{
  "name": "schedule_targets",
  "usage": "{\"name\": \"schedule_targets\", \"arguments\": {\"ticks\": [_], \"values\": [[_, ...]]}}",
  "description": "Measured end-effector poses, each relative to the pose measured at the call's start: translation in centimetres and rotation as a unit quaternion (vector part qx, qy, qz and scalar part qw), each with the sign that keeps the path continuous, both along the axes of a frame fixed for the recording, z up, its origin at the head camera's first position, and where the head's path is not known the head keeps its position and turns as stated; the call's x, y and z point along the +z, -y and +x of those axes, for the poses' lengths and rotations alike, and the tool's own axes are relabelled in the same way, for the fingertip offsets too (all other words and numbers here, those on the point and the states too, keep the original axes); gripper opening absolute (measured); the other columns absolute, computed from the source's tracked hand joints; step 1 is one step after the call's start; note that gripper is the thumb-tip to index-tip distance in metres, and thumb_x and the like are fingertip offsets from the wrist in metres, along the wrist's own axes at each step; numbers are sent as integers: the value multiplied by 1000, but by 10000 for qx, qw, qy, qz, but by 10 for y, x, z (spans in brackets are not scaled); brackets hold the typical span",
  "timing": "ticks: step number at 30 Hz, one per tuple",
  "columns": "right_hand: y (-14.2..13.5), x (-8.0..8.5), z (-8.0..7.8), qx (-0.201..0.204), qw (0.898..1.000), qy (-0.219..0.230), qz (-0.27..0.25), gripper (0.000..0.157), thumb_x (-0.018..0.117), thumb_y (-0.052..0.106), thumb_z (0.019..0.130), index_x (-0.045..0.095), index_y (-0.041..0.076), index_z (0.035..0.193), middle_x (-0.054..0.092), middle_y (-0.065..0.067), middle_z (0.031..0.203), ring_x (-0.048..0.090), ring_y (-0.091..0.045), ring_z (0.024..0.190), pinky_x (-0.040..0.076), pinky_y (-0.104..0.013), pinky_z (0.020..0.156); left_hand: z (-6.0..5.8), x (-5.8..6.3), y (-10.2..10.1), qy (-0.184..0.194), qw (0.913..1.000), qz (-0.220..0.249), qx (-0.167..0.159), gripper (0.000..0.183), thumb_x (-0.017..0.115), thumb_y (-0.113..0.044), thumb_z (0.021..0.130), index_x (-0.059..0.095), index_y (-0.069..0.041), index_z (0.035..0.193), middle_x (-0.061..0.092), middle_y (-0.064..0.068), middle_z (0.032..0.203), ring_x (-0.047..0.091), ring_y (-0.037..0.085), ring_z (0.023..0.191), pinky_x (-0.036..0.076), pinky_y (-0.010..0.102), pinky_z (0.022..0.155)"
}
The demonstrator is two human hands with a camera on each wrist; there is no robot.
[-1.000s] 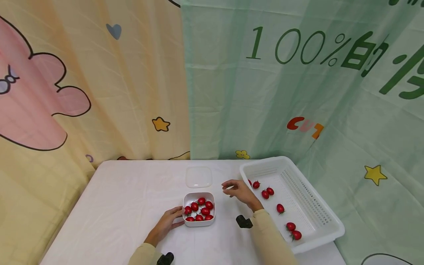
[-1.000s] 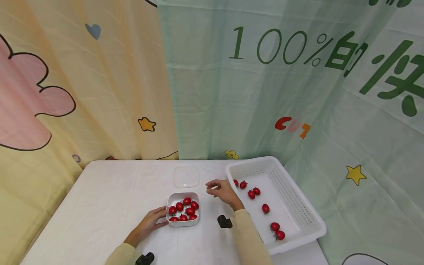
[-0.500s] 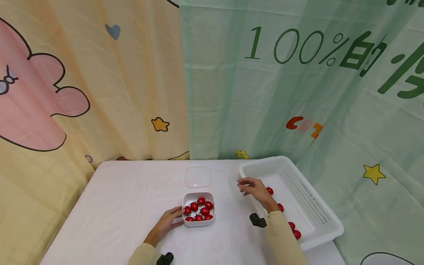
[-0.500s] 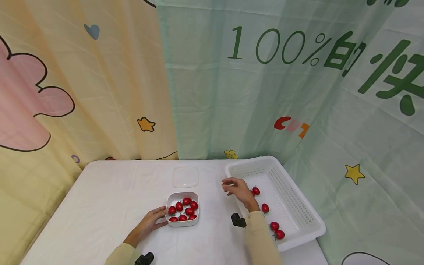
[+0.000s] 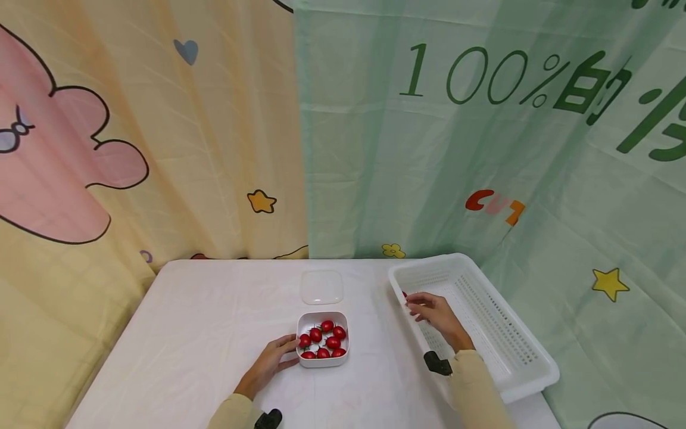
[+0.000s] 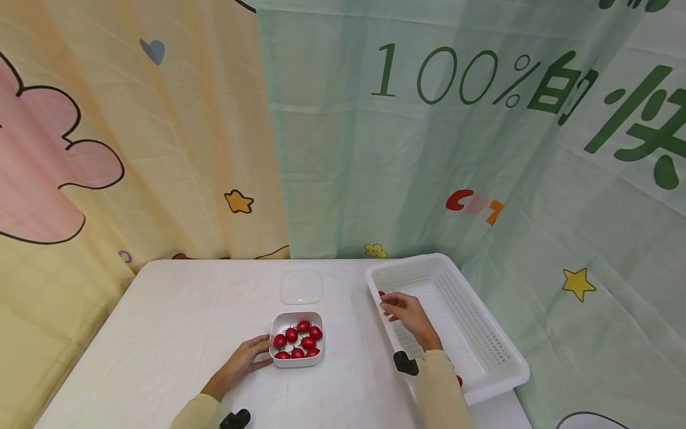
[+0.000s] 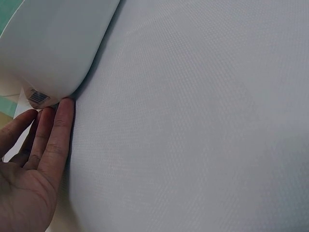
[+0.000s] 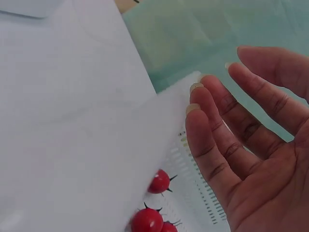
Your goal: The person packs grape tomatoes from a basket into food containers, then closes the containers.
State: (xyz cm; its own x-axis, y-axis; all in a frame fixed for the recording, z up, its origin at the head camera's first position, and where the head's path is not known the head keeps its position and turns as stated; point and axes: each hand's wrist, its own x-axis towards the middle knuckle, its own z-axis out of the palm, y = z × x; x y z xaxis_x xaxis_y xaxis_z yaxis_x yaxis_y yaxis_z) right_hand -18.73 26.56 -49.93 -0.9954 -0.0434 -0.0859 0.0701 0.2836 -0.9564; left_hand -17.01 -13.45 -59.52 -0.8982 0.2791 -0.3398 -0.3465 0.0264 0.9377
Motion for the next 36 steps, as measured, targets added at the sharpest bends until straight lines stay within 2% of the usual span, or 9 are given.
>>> {"name": "schedule_targets", "arguments": {"ticks": [4, 8, 14, 17, 22, 29, 32, 36], "values": [[-14, -2, 6, -116, 9999, 62, 109, 35, 65, 11, 92, 59, -12, 118, 66, -19, 108, 64, -28, 87, 57, -31, 74, -1, -2, 0, 47, 10000, 27, 6, 60, 53, -26, 99, 36, 16, 138, 50, 28, 130, 56, 26, 110, 52, 44, 95], [-31, -8, 12, -178, 9995, 119, 221, 35, 64, 11, 93, 58, -13, 117, 65, -23, 108, 64, -32, 90, 57, -29, 73, -3, -3, 0, 71, 10000, 28, 40, 60, 53, -27, 99, 36, 16, 138, 50, 28, 131, 56, 26, 111, 52, 44, 94], [-54, -14, 22, -260, 9952, 475, 816, 36, 66, 17, 92, 60, -10, 116, 67, -17, 104, 64, -26, 89, 57, -35, 75, -3, -3, 1, 69, 10000, 19, 55, 61, 55, -28, 98, 36, 15, 138, 50, 28, 131, 56, 26, 110, 52, 45, 94], [-62, -13, 28, -32, 9932, 722, 917, 39, 66, 18, 92, 59, -10, 117, 68, -13, 105, 64, -24, 91, 57, -38, 78, -3, -3, 1, 58, 10000, 29, 31, 62, 55, -28, 98, 36, 16, 138, 50, 28, 130, 57, 25, 109, 52, 44, 94], [-76, -13, 34, 560, 9905, 979, 788, 44, 63, 18, 94, 53, -16, 120, 66, -18, 108, 64, -26, 95, 56, -39, 84, -3, -3, 1, 44, 10000, 43, 12, 62, 55, -29, 99, 36, 16, 138, 50, 29, 131, 57, 25, 109, 52, 44, 94], [-92, -19, 36, 880, 9844, 1241, 886, 45, 62, 19, 94, 54, -18, 119, 67, -13, 107, 64, -25, 98, 55, -38, 86, -3, -5, 0, 77, 9999, 96, 16, 61, 55, -27, 98, 36, 17, 137, 52, 26, 128, 57, 22, 107, 53, 43, 94], [-96, -20, 38, 910, 9822, 1349, 942, 43, 62, 18, 94, 55, -17, 117, 68, -14, 105, 63, -22, 95, 53, -37, 83, -2, -5, 1, 65, 9999, 109, -21, 61, 55, -26, 98, 36, 17, 137, 53, 25, 127, 57, 22, 106, 52, 43, 94], [-96, -20, 40, 615, 9761, 1707, 1195, 39, 63, 21, 93, 61, -13, 112, 68, -13, 102, 63, -22, 92, 53, -40, 81, -2, -4, 2, 37, 9999, 118, -33, 60, 55, -26, 98, 36, 17, 137, 54, 24, 127, 57, 21, 106, 52, 43, 94]]}}
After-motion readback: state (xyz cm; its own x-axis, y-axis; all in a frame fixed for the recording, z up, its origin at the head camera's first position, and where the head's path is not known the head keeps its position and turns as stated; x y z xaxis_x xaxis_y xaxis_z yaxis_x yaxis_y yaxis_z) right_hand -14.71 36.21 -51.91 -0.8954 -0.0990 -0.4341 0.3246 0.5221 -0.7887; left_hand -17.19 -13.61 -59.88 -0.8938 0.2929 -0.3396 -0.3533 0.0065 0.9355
